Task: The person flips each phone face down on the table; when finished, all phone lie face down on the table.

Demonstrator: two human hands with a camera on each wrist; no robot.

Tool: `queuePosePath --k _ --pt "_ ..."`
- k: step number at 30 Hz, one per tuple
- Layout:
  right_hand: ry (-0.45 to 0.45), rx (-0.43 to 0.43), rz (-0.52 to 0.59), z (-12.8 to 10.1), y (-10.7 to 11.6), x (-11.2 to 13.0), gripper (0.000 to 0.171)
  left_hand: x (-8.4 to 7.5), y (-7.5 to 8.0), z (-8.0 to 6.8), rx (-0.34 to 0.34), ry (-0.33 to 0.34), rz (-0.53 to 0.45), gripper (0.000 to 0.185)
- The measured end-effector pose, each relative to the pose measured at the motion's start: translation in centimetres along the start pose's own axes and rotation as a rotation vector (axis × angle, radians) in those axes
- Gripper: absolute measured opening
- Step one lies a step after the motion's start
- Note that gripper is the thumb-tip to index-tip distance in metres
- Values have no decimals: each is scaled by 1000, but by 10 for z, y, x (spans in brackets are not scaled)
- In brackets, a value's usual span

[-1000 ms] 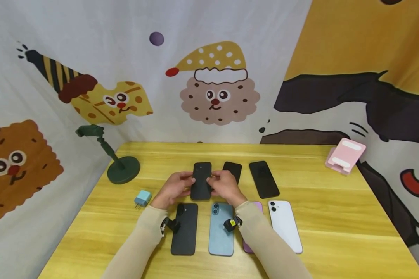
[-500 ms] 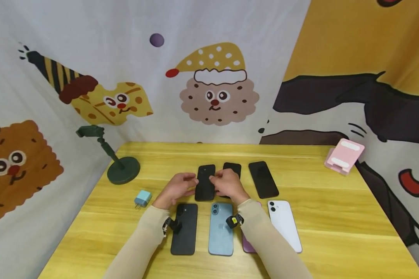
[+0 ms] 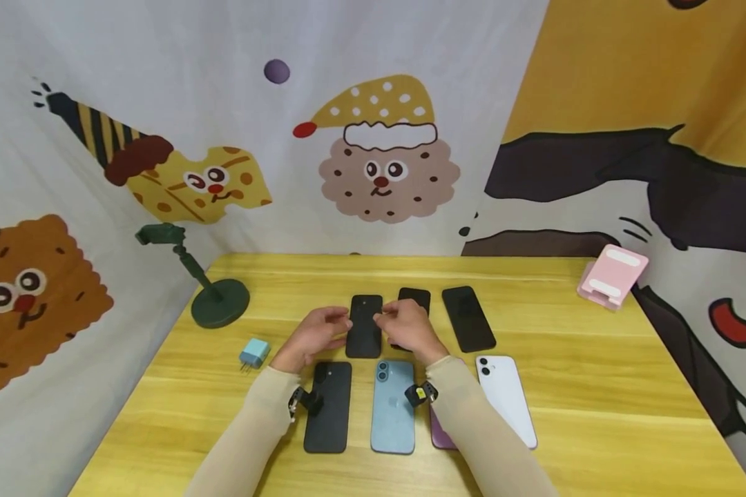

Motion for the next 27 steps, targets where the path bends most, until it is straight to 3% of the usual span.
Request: queuePosePath --k 4,10,27 --pt "28 -10 7 1 5 2 47 -3 1 0 -30 -14 9 52" --pt "76 -19 56 5 15 3 44 -17 -7 1 -30 -93 -1 49" --pt "81 -129 16 2 67 -18 42 -35 -69 11 106 -178 1 53"
Point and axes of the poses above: each hand's wrist, its own z-axis towards the middle knuckle, its own y-axis out of the back of the hand, x = y × z, the point moved 9 cm from there along z, towards the middle knuckle, and after that the axes turned 5 degrees about -x, right-handed, at the moved point
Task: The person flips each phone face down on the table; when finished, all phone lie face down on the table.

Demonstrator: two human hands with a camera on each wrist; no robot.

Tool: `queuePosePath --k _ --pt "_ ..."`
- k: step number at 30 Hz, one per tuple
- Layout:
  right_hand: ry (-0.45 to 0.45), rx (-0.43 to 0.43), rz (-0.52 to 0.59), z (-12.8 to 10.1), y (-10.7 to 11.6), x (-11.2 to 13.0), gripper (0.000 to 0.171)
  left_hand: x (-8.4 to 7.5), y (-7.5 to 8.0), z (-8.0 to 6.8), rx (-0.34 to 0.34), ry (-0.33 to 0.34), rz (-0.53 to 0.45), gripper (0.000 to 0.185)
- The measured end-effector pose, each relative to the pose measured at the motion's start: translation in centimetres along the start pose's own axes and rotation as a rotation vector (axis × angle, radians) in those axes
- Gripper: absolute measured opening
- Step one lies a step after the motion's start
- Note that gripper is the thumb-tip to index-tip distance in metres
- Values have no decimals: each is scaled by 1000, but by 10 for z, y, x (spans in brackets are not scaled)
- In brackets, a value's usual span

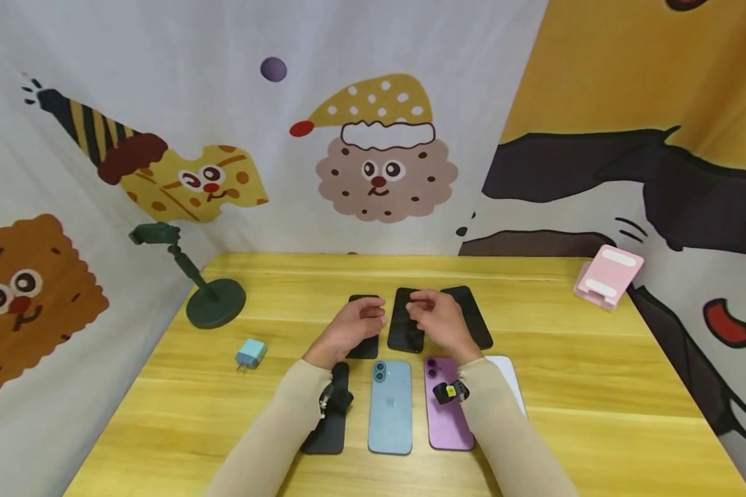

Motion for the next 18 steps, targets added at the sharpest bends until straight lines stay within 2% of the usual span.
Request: queuePosePath --k 4,9,14,18 --pt "-22 -32 -27 -2 11 -9 42 0 -10 1 -2 14 68 54" --pt "-67 -36 -46 -6 17 -21 46 -1 -16 1 -32 39 137 54" --pt "-108 -6 -38 -8 15 -29 52 -1 -18 0 -27 71 138 57" --pt "-101 -1 -29 -7 14 -29 54 1 -21 0 -20 94 120 63"
Point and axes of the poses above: each hand's wrist, its own z-axis towards the middle knuckle, its own y-axis out of the back of the hand, x = y × z, the point moved 9 cm from there along z, towards the middle knuckle, and after that the axes turned 5 degrees about -x, right-handed, at the moved point
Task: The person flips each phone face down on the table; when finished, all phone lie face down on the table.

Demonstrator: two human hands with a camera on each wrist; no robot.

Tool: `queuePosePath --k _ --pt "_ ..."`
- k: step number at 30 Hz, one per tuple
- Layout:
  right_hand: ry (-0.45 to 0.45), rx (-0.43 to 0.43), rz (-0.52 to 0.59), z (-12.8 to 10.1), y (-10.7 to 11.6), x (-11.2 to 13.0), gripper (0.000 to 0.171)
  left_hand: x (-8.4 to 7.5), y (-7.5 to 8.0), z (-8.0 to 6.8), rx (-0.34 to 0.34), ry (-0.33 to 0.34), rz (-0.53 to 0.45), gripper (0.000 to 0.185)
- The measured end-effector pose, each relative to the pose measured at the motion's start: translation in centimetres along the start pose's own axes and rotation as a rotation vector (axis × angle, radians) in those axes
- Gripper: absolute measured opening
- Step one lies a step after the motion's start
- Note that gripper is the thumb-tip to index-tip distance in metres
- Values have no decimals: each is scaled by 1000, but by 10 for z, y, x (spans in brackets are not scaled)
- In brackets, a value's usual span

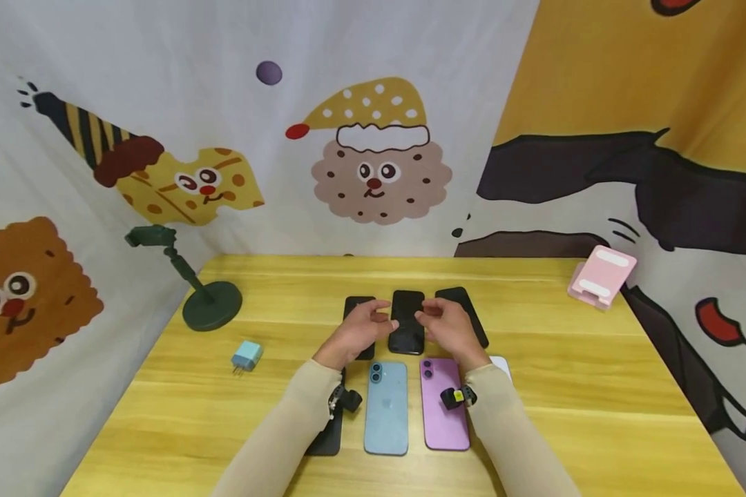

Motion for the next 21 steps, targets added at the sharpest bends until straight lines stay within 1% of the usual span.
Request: queuePosePath --k 4,8,10,13,17,21 --pt "0 0 6 1 1 0 54 1 -3 1 6 7 -16 68" --pt "0 0 11 1 1 0 53 0 -2 2 0 0 -36 66" --pt "10 -2 -2 1 1 0 53 0 0 2 -11 -1 -66 65" --pt "21 -14 -55 1 -1 1 50 0 2 4 -14 -2 -134 63" --pt "45 -19 -118 1 -5 4 48 -1 1 7 -16 -7 -200 61" --pt "45 5 -82 0 -11 5 50 -2 0 9 -18 -13 -236 56"
Point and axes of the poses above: each hand's wrist, its own z-axis towards the middle knuckle, its own y-axis out of the back of the hand, x = y × z, the point moved 9 cm from there along z, towards the middle knuckle, and after that the axes turned 5 degrees about -x, right-handed, at the moved point
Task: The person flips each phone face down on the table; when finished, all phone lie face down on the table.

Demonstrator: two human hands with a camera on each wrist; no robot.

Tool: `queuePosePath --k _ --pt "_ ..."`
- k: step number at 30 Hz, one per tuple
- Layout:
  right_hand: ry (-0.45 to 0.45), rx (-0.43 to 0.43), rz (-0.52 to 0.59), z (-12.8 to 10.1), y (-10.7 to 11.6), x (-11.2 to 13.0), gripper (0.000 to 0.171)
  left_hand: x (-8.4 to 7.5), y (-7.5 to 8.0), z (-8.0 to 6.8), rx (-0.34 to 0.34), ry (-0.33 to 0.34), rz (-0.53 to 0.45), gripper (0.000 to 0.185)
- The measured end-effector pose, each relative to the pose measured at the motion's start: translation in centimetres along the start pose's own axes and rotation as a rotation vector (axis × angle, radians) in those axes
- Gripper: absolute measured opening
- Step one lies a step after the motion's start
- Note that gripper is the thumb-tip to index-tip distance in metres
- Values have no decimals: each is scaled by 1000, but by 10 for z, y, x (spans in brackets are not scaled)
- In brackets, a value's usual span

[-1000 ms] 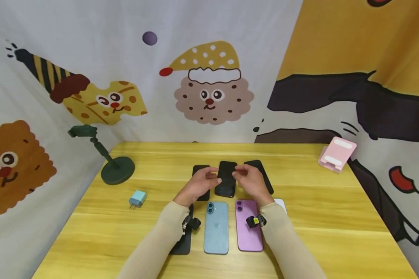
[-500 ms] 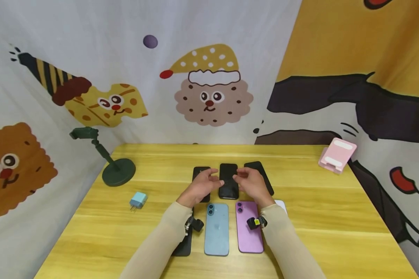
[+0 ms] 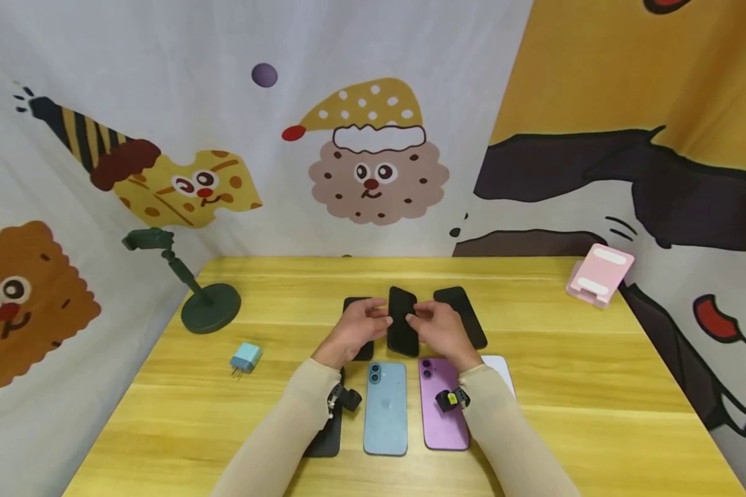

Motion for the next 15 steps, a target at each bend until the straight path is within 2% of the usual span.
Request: queuePosePath --k 6,12,15 --pt "-17 48 116 -2 -9 1 56 0 -6 1 38 0 -64 52" --pt "-24 81 202 -5 -12 5 59 2 -18 -1 108 52 -119 55" --pt "-31 97 254 -5 -11 6 59 5 -21 -1 135 63 -116 56"
Point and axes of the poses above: each hand's wrist, its own z-axis towards the middle knuckle, its own y-axis out of the back of the hand, x = y × z, the point moved 9 cm from there along z, towards the middle knuckle, and after that the axes turned 5 degrees about -x, right-handed, at the moved point
